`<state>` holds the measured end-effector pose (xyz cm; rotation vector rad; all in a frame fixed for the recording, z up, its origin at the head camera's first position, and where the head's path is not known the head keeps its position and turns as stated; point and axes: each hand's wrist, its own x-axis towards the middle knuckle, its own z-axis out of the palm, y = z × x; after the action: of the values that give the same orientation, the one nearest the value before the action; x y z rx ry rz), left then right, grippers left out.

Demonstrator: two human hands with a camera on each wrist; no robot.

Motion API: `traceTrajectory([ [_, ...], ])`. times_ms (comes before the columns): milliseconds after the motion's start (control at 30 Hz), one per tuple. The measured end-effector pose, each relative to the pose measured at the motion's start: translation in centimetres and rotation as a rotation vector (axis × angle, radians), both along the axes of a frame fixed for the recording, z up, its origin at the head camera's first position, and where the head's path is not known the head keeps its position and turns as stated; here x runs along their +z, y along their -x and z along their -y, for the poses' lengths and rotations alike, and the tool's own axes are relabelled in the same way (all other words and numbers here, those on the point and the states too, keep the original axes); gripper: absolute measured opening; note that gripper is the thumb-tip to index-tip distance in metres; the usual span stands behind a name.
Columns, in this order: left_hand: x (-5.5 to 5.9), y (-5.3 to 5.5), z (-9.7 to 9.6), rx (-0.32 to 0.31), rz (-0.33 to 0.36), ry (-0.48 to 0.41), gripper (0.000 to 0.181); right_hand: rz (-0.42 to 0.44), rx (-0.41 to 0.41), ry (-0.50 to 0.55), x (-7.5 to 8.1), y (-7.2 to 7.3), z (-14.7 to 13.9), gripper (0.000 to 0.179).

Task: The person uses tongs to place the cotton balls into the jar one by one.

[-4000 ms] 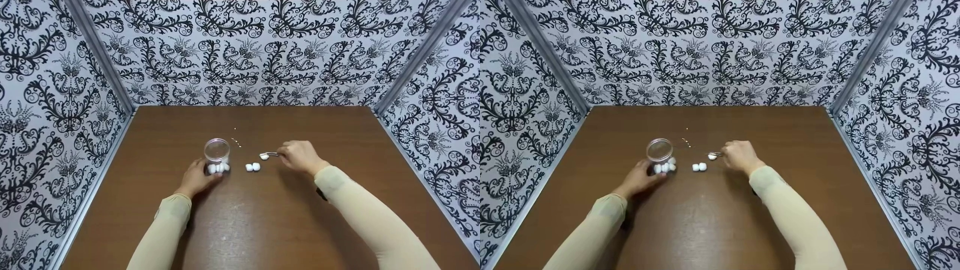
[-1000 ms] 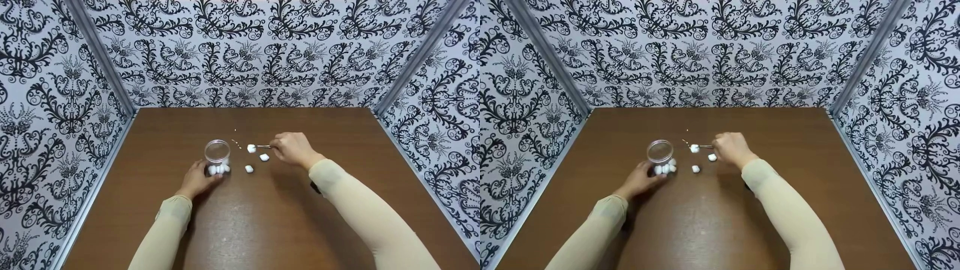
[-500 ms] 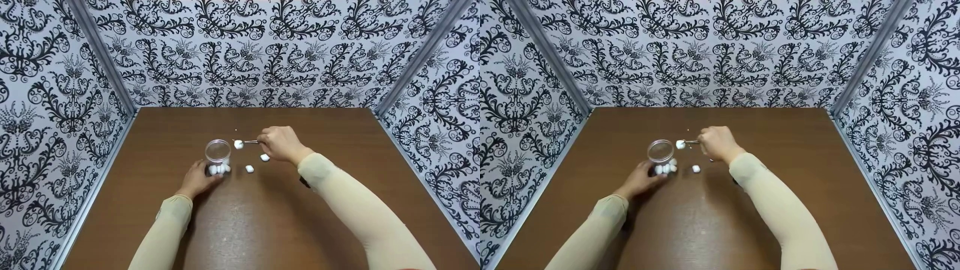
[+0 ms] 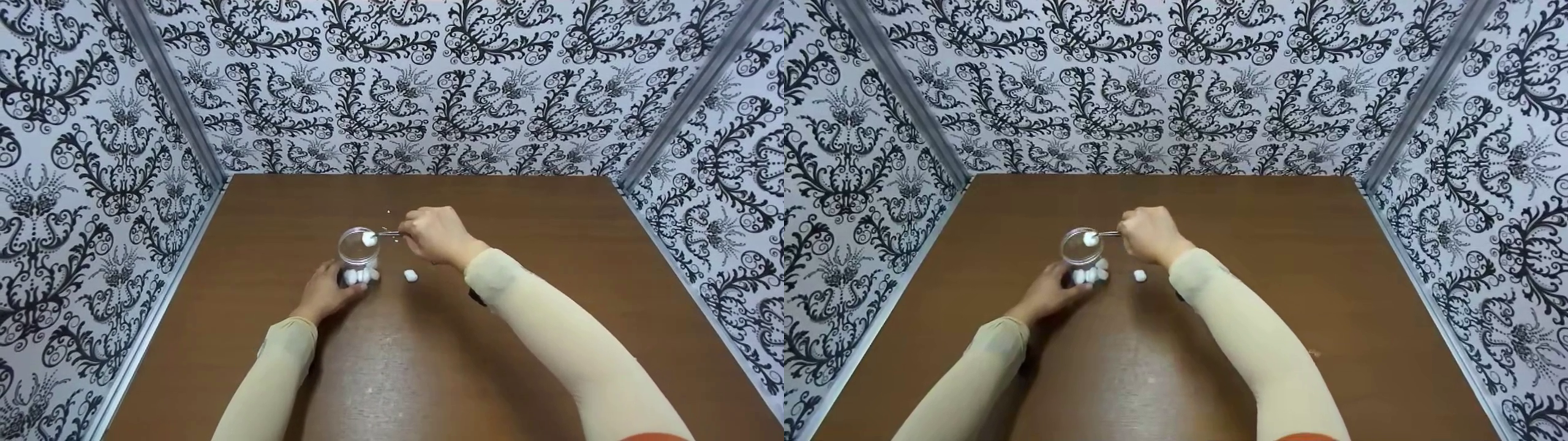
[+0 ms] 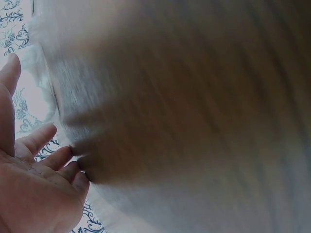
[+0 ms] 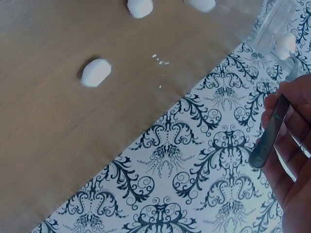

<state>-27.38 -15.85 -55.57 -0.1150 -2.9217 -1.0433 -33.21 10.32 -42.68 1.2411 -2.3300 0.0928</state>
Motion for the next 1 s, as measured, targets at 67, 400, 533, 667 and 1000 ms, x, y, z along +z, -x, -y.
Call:
traceTrajectory([
  [67, 0.0, 0.0, 0.0, -0.002, 0.0, -0.002, 0.075, -0.005, -0.001, -0.015, -0.2, 0.0, 0.2, 0.009],
  [400, 0.6, -0.3, 0.0, -0.014, 0.043, -0.004, 0.079, -0.001, 0.015, -0.044, -0.7, -0.1, 0.7, 0.008],
  [533, 0.7, -0.4, 0.0, -0.013, 0.038, -0.005, 0.079, -0.007, 0.018, -0.042, -0.8, -0.1, 0.7, 0.008],
  [667, 0.6, -0.4, -0.1, -0.013, 0.038, -0.007, 0.079, -0.002, 0.021, -0.04, -0.9, -0.2, 0.6, 0.009],
  [1000, 0.4, -0.2, 0.0, -0.005, 0.04, 0.013, 0.078, 0.002, 0.01, -0.032, -0.4, -0.3, -0.4, 0.008],
])
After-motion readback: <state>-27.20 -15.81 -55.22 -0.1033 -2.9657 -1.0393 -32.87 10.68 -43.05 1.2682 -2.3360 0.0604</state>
